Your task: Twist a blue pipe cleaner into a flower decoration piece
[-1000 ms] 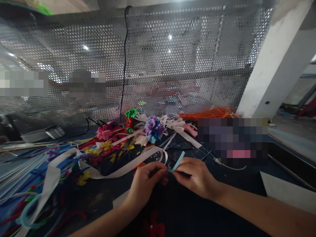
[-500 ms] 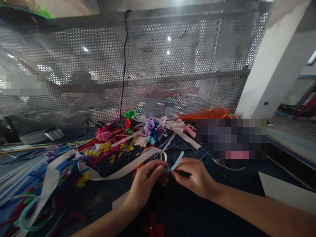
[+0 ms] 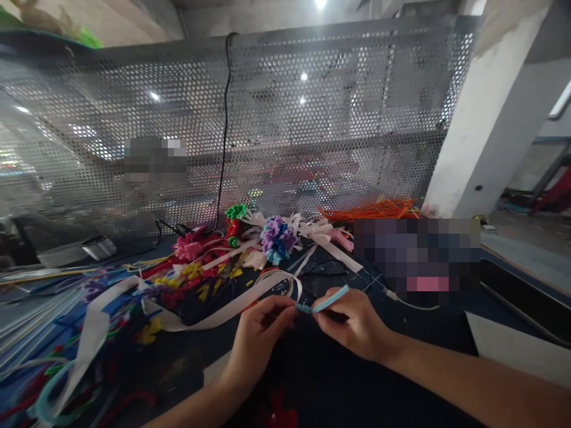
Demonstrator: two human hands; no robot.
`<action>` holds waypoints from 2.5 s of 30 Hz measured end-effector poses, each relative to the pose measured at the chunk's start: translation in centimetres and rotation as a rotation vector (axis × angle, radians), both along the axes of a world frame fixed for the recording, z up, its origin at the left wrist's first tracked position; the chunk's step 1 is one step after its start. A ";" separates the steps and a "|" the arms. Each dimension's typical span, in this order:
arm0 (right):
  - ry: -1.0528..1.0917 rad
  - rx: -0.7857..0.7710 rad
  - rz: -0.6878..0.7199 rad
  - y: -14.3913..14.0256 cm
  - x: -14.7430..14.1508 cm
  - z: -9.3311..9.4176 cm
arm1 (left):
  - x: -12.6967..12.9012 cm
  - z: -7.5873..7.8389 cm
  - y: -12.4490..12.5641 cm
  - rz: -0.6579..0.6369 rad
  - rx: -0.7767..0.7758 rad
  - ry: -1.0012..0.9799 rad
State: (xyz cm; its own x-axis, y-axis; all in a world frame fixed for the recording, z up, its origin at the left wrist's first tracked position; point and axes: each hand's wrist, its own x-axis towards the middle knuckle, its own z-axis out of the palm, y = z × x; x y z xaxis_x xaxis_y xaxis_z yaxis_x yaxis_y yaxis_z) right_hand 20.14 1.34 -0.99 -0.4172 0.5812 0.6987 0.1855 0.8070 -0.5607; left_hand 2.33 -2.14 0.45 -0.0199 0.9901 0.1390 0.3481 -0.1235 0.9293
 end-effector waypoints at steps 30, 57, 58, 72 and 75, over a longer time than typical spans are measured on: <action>-0.158 0.287 0.007 -0.3 0.6 -0.7 | 0.1 0.5 -1.4 -0.271 0.089 0.461; -0.172 0.116 0.131 0.1 0.7 -0.5 | 0.2 0.6 -1.5 -0.264 0.069 0.398; -0.153 0.101 0.146 0.1 0.7 -0.5 | 0.2 0.6 -1.5 -0.261 0.067 0.385; 0.019 -0.268 -0.003 -0.1 0.3 -0.4 | 0.2 0.5 -1.4 -0.292 0.048 0.423; 0.112 -0.361 -0.096 0.1 0.2 -0.7 | 0.3 0.6 -1.4 -0.274 0.033 0.397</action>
State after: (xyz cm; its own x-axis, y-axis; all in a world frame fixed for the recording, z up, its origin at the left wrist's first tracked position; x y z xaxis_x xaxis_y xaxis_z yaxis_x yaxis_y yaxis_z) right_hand 20.32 1.40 -1.73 -0.2817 0.8307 0.4803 0.1715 0.5361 -0.8266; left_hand 2.64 -3.52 1.02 0.3023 0.9463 0.1146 0.6258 -0.2877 0.7250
